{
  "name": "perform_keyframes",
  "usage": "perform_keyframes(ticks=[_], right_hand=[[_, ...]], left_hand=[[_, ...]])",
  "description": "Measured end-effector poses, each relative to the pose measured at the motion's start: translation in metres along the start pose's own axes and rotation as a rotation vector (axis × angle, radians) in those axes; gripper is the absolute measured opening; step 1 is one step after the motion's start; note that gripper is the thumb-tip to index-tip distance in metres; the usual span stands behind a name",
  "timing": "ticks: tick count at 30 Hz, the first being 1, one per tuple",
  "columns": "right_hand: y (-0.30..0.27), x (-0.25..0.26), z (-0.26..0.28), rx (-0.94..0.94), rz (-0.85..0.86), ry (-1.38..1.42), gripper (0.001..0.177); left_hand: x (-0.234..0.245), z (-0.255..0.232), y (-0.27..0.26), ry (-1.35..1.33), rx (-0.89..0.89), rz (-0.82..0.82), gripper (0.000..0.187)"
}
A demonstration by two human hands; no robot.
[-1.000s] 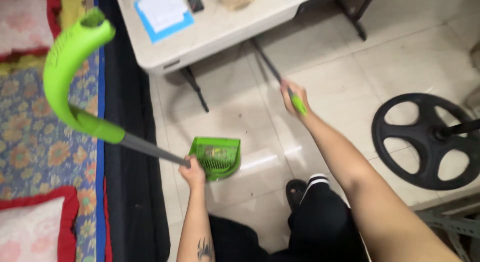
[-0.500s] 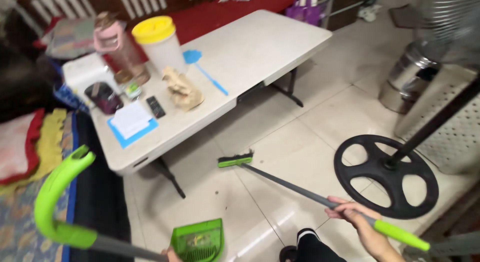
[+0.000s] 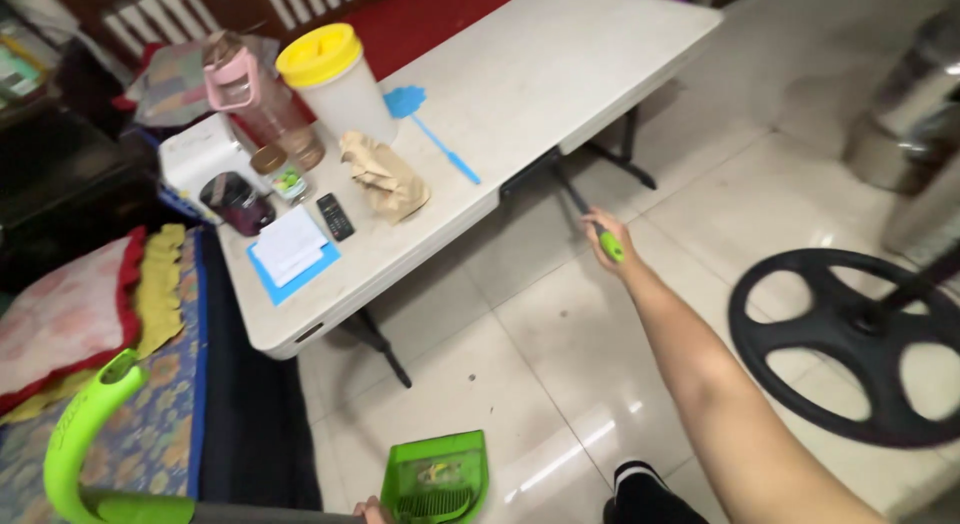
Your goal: Sweep the floor using a broom and dustpan, and organize objects on a desk.
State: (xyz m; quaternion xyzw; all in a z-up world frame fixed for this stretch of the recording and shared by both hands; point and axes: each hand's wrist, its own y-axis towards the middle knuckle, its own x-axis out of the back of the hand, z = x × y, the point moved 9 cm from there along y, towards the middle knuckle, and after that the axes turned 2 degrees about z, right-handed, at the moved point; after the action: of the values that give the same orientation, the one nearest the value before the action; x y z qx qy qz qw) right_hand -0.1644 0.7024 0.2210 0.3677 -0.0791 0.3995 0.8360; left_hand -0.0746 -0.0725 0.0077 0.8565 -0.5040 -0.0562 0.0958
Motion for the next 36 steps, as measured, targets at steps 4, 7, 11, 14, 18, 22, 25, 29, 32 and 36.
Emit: perform_keyframes(ticks=[4,7,11,14,18,22,25,29,32,36], right_hand=[[0.016,-0.009,-0.016,0.054,-0.010,-0.055,0.021],[-0.011,0.008,-0.024,-0.047,0.009,-0.098,0.017],[-0.048,0.062,0.000,0.039,-0.032,-0.140,0.016],[-0.098,0.104,0.019,0.004,-0.112,-0.135,0.014],[-0.169,0.179,0.098,-0.223,-0.241,-0.198,0.014],[-0.238,0.231,0.142,-0.126,-0.203,-0.135,0.019],[-0.271,0.271,0.184,-0.458,-0.213,0.178,0.020],[-0.281,0.301,0.186,-0.539,-0.365,0.438,0.022],[-0.253,0.288,0.182,-0.494,-0.412,0.529,0.021],[-0.183,0.238,0.164,-0.384,-0.259,0.181,0.025]], left_hand=[[-0.006,0.007,0.002,-0.050,0.074,-0.013,0.032],[0.002,0.012,0.000,-0.100,0.185,0.008,0.035],[-0.015,-0.007,-0.008,-0.048,0.155,0.068,0.037],[-0.024,-0.034,-0.011,-0.044,0.148,0.093,0.035],[-0.024,-0.059,-0.022,-0.059,0.175,0.085,0.030],[-0.030,-0.071,-0.020,-0.047,0.150,0.107,0.030],[-0.030,-0.072,-0.024,-0.045,0.158,0.129,0.032],[-0.035,-0.088,-0.026,-0.012,0.129,0.138,0.036],[-0.036,-0.100,-0.029,0.005,0.097,0.132,0.036],[-0.037,-0.105,-0.030,-0.016,0.094,0.117,0.036]])
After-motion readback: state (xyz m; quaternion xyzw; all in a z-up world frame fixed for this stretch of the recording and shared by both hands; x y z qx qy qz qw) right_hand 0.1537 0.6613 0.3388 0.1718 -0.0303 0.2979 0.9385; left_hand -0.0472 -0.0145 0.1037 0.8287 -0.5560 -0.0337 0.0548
